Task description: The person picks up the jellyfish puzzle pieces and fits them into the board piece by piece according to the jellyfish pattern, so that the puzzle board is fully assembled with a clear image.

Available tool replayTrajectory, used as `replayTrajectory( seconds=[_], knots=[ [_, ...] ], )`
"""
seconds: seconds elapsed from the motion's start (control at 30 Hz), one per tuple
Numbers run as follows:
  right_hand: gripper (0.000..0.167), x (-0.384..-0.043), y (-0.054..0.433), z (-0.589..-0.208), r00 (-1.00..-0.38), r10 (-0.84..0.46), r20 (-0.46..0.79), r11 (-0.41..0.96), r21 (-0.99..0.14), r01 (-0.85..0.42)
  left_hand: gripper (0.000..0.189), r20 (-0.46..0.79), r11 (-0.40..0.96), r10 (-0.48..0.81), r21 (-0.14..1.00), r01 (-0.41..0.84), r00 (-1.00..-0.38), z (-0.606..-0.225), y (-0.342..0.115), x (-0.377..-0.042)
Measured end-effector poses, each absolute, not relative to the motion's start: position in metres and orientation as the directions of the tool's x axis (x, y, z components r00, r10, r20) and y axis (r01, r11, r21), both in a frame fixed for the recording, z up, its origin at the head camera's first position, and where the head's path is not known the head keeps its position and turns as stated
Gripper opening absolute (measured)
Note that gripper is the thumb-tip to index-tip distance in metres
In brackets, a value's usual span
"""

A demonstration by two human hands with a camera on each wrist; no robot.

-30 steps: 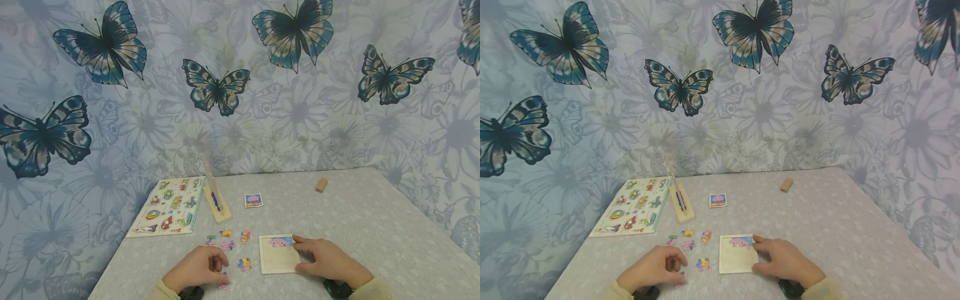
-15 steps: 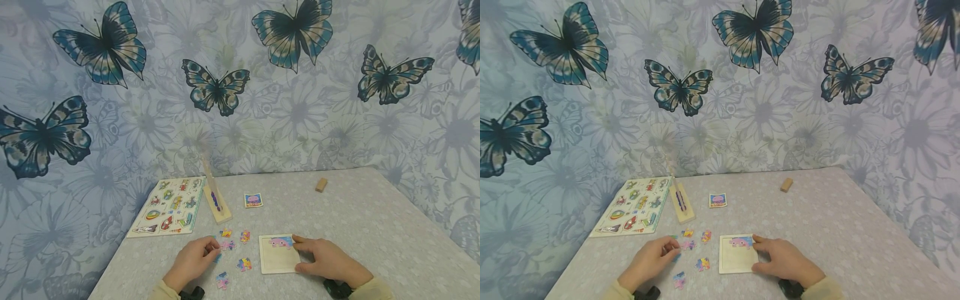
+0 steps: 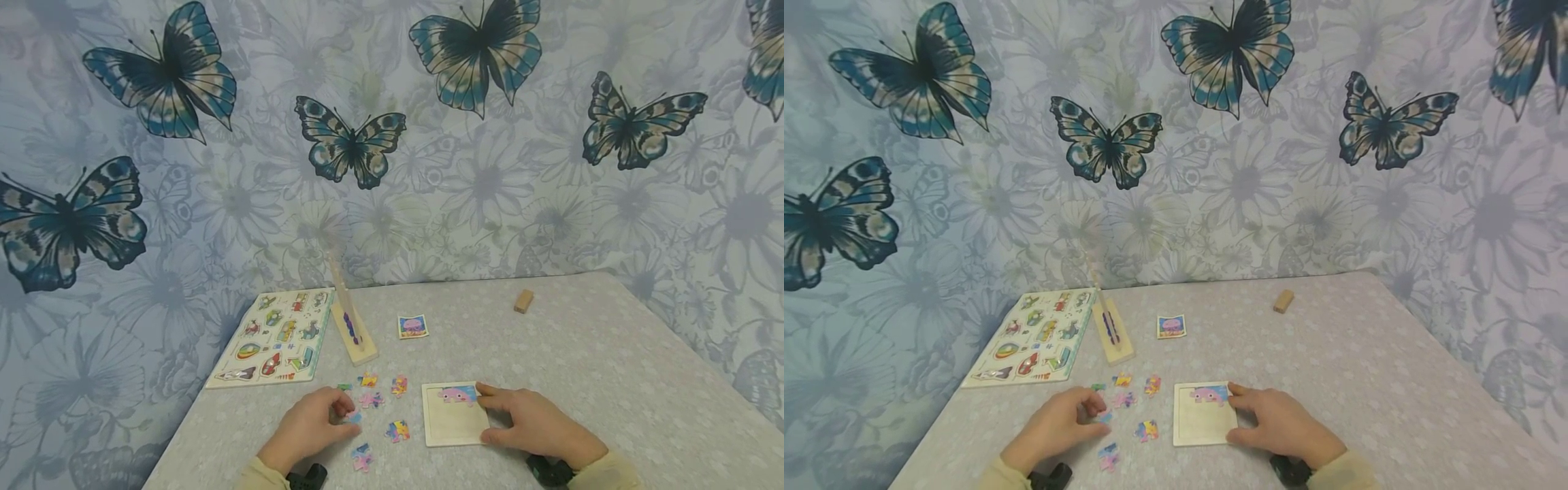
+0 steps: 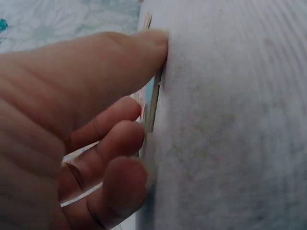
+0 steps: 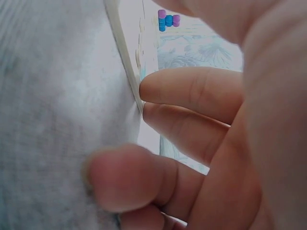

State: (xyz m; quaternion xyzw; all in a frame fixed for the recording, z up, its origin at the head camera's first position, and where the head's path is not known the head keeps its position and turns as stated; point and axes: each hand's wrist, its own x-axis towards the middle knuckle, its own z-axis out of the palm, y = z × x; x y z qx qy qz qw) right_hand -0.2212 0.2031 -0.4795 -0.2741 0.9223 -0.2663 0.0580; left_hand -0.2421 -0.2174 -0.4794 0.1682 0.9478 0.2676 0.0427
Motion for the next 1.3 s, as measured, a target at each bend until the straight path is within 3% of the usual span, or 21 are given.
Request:
replayTrajectory(
  seconds=[0.17, 0.3, 0.63, 0.93, 1.1, 1.3],
  knots=[
    [0.072, -0.222, 0.203, -0.479, -0.843, -0.537, 0.04, 0.708, -0.522, -0.476, 0.024, 0.046, 0.755, 0.432, 0.528, 0.389, -0.901, -0.479, -0.218, -0.242],
    [0.072, -0.221, 0.202, -0.478, -0.842, -0.538, 0.041, 0.704, -0.528, -0.476, 0.032, 0.048, 0.712, 0.484, 0.559, 0.425, -0.874, -0.478, -0.219, -0.242],
    [0.071, -0.22, 0.201, -0.477, -0.842, -0.539, 0.028, 0.7, -0.54, -0.466, 0.042, 0.07, 0.854, 0.284, 0.435, 0.285, -0.956, -0.484, -0.212, -0.238],
    [0.073, -0.221, 0.202, -0.478, -0.841, -0.54, 0.041, 0.702, -0.528, -0.477, 0.016, 0.101, 0.839, 0.345, 0.414, 0.355, -0.933, -0.484, -0.21, -0.237],
    [0.072, -0.222, 0.203, -0.48, -0.842, -0.539, 0.038, 0.702, -0.533, -0.473, 0.02, 0.071, 0.822, 0.383, 0.429, 0.375, -0.921, -0.482, -0.213, -0.238],
    [0.073, -0.221, 0.203, -0.481, -0.844, -0.535, 0.034, 0.706, -0.53, -0.469, 0.03, 0.02, 0.858, 0.311, 0.423, 0.29, -0.95, -0.476, -0.219, -0.238]
  ],
)
